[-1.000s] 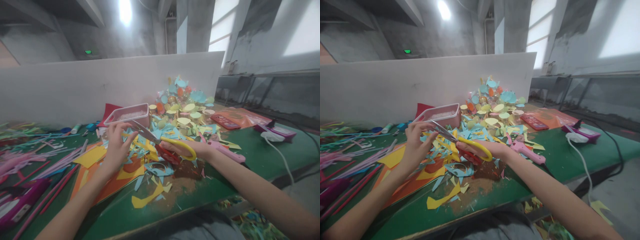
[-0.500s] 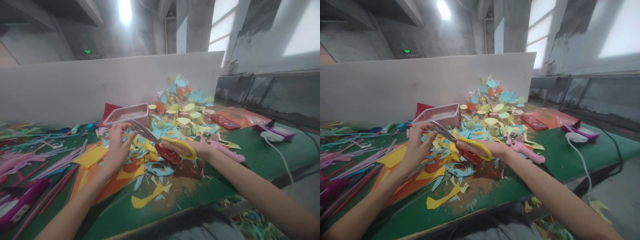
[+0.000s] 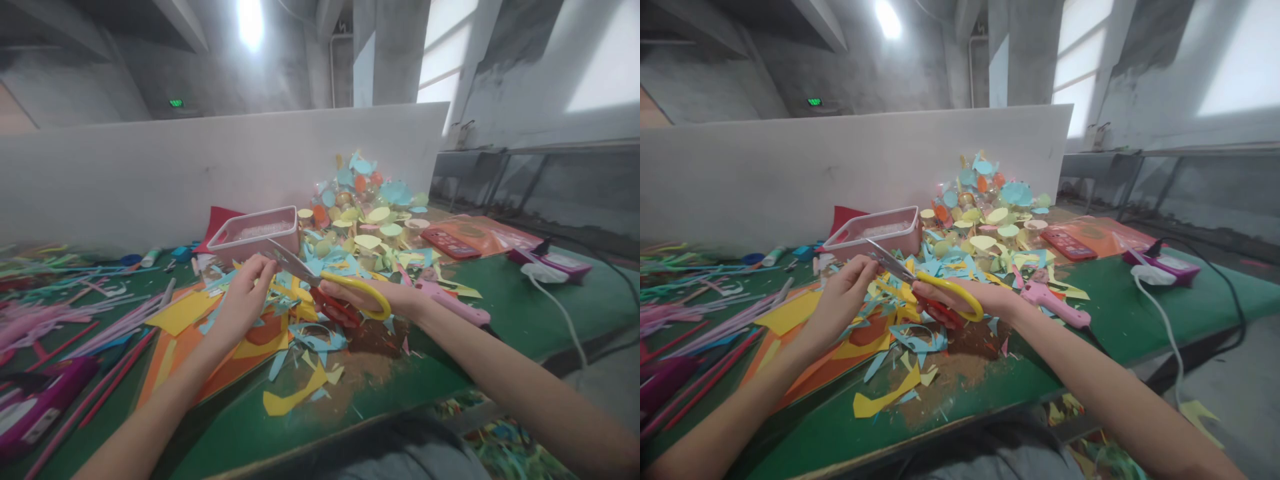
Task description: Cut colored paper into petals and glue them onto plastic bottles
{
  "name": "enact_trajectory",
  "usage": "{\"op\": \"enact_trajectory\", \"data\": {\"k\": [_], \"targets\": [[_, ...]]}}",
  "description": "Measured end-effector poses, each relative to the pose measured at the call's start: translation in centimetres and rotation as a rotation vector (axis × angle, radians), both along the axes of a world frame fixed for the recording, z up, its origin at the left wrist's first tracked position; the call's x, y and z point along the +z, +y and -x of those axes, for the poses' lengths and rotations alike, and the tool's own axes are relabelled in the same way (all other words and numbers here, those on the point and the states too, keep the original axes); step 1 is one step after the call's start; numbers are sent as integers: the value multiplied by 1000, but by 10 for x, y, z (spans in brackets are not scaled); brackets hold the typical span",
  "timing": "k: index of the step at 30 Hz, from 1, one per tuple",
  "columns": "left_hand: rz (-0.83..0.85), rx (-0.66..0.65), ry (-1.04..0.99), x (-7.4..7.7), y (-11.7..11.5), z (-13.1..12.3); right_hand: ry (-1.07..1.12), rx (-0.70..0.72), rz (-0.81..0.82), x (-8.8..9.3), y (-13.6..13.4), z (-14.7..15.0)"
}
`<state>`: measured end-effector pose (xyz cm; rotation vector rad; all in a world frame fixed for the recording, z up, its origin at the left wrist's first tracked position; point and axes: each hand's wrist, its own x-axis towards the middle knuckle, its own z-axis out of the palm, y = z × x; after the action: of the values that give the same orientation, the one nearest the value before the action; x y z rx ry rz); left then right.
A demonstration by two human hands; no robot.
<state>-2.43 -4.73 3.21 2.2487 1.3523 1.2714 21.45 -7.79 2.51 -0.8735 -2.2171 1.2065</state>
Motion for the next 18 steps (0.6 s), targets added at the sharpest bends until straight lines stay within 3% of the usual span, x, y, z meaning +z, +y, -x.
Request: {"op": "enact_trajectory", "data": {"k": [8, 18], "targets": [[-55, -36, -17, -3, -1, -1, -78, -54, -59, 10, -6, 0], [137, -32, -142, -3, 0, 0, -94, -37, -62, 9, -4, -2]]}}
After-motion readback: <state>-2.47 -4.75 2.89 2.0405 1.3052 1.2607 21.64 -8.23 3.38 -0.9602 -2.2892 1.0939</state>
